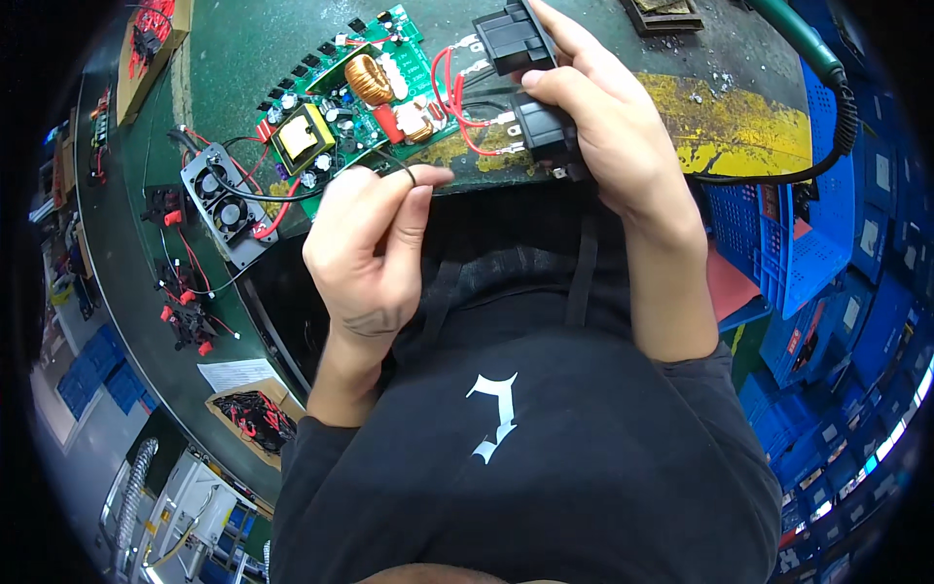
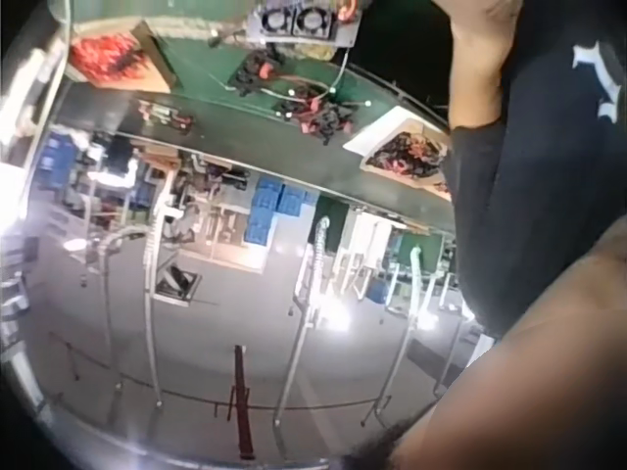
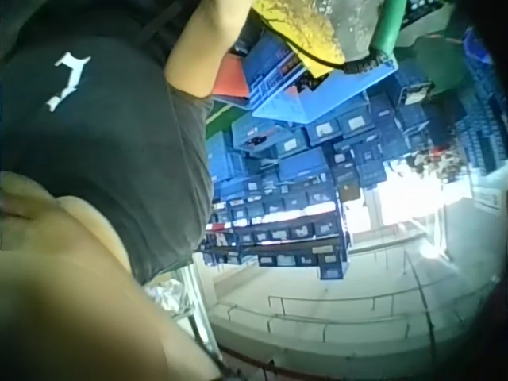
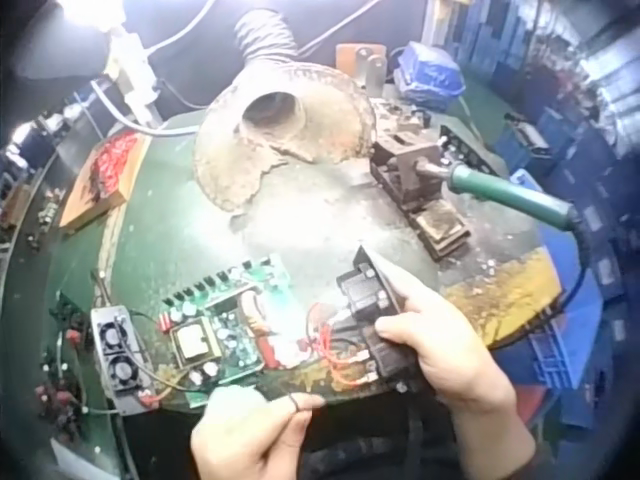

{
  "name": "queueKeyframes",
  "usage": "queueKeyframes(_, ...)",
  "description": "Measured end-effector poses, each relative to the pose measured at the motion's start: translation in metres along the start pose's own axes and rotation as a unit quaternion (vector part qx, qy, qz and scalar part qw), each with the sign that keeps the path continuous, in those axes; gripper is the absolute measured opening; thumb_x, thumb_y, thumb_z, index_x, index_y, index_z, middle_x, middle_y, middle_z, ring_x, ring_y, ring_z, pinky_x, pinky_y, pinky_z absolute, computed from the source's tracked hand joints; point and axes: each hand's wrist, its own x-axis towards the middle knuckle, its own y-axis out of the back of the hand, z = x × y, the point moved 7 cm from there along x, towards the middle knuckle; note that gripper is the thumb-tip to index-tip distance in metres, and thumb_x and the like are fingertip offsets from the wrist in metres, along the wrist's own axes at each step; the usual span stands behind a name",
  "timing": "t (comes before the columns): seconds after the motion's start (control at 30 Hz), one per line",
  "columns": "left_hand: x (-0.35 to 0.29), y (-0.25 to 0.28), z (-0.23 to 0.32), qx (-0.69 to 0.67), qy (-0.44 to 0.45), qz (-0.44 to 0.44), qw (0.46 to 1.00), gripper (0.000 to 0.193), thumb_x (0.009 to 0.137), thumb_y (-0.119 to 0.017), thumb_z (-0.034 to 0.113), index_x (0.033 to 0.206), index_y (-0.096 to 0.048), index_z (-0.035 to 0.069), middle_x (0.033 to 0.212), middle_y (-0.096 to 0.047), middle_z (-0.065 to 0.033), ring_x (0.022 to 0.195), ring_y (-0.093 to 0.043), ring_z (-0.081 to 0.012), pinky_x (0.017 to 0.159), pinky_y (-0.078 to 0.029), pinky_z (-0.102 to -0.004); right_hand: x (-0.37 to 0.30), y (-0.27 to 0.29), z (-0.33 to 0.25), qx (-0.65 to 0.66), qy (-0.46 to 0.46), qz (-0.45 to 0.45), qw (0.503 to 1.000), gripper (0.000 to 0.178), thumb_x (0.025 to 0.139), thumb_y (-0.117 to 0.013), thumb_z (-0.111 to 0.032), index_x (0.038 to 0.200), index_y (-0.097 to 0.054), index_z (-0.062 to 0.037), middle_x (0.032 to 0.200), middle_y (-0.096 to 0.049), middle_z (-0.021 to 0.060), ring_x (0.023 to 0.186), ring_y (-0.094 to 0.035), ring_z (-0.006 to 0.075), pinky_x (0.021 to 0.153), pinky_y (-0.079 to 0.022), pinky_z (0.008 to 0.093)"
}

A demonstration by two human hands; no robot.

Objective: Connecting cooling fans and wires to an electronic circuit board and preparing it for housing.

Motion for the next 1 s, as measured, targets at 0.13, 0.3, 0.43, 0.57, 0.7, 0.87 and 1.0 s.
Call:
queueKeyframes(0.13,-0.005,0.011,0.011,0.109,-0.063,0.051,0.991,0.022,0.080,-0.083,0.004,0.102,-0.080,0.005,0.107,-0.048,-0.0071,0.064,-0.040,-0.0104,0.053,-0.031,-0.0229,0.000,0.001,0.000,0.031,-0.026,-0.004,0.999,0.060,0.096,-0.053,-0.012,0.154,-0.043,-0.0005,0.116,-0.066,0.0109,0.093,-0.065,0.0108,0.072,-0.056,0.0223)
queueKeyframes(0.3,0.007,0.015,-0.001,-0.042,-0.153,0.000,0.987,0.016,0.074,-0.084,0.005,0.081,-0.070,0.002,0.098,-0.068,-0.0132,0.087,-0.069,-0.0278,0.060,-0.049,-0.0319,0.004,0.002,0.002,0.027,-0.034,-0.023,0.999,0.059,0.096,-0.052,-0.012,0.153,-0.044,0.0004,0.117,-0.066,0.0106,0.098,-0.065,0.0116,0.079,-0.055,0.0237)
queueKeyframes(0.43,0.012,0.003,-0.003,-0.147,-0.061,-0.080,0.984,0.015,0.077,-0.076,0.005,0.073,-0.062,-0.001,0.080,-0.067,-0.0123,0.064,-0.064,-0.0255,0.058,-0.051,-0.0315,0.024,-0.017,-0.013,0.234,0.357,-0.350,0.834,0.060,0.094,-0.050,-0.001,0.153,-0.041,0.0060,0.132,-0.062,0.0103,0.108,-0.060,0.0135,0.097,-0.047,0.0260)
queueKeyframes(0.57,0.012,-0.002,-0.015,-0.225,-0.051,-0.070,0.971,0.007,0.078,-0.064,-0.002,0.072,-0.062,0.000,0.069,-0.062,-0.0114,0.061,-0.063,-0.0258,0.057,-0.050,-0.0322,0.018,-0.014,-0.002,0.038,-0.053,0.008,0.998,0.063,0.090,-0.051,0.000,0.152,-0.042,0.0048,0.126,-0.063,0.0071,0.098,-0.059,0.0110,0.090,-0.049,0.0236)
queueKeyframes(0.7,0.012,-0.008,-0.015,-0.120,0.016,-0.170,0.978,0.019,0.082,-0.081,0.005,0.075,-0.064,0.000,0.076,-0.068,-0.0077,0.062,-0.057,-0.0146,0.057,-0.043,-0.0257,0.016,-0.037,-0.028,0.156,0.155,-0.178,0.959,0.060,0.091,-0.051,-0.002,0.151,-0.044,0.0047,0.125,-0.064,0.0068,0.099,-0.059,0.0109,0.090,-0.048,0.0239)
queueKeyframes(0.87,0.021,-0.014,-0.009,-0.194,0.071,-0.140,0.968,0.021,0.074,-0.089,0.007,0.083,-0.071,0.000,0.078,-0.069,-0.0050,0.062,-0.055,-0.0129,0.056,-0.042,-0.0249,0.026,-0.021,-0.013,0.218,0.342,-0.315,0.858,0.060,0.092,-0.052,-0.002,0.151,-0.044,0.0054,0.125,-0.064,0.0066,0.100,-0.059,0.0103,0.091,-0.048,0.0233)
queueKeyframes(1.0,0.014,-0.011,-0.011,-0.174,-0.049,-0.109,0.977,0.018,0.080,-0.082,0.000,0.097,-0.077,-0.001,0.085,-0.073,-0.0083,0.073,-0.064,-0.0155,0.066,-0.048,-0.0257,0.010,-0.039,-0.032,0.171,0.171,-0.177,0.954,0.059,0.093,-0.052,-0.001,0.150,-0.043,0.0074,0.126,-0.065,0.0079,0.105,-0.060,0.0118,0.094,-0.048,0.0242)
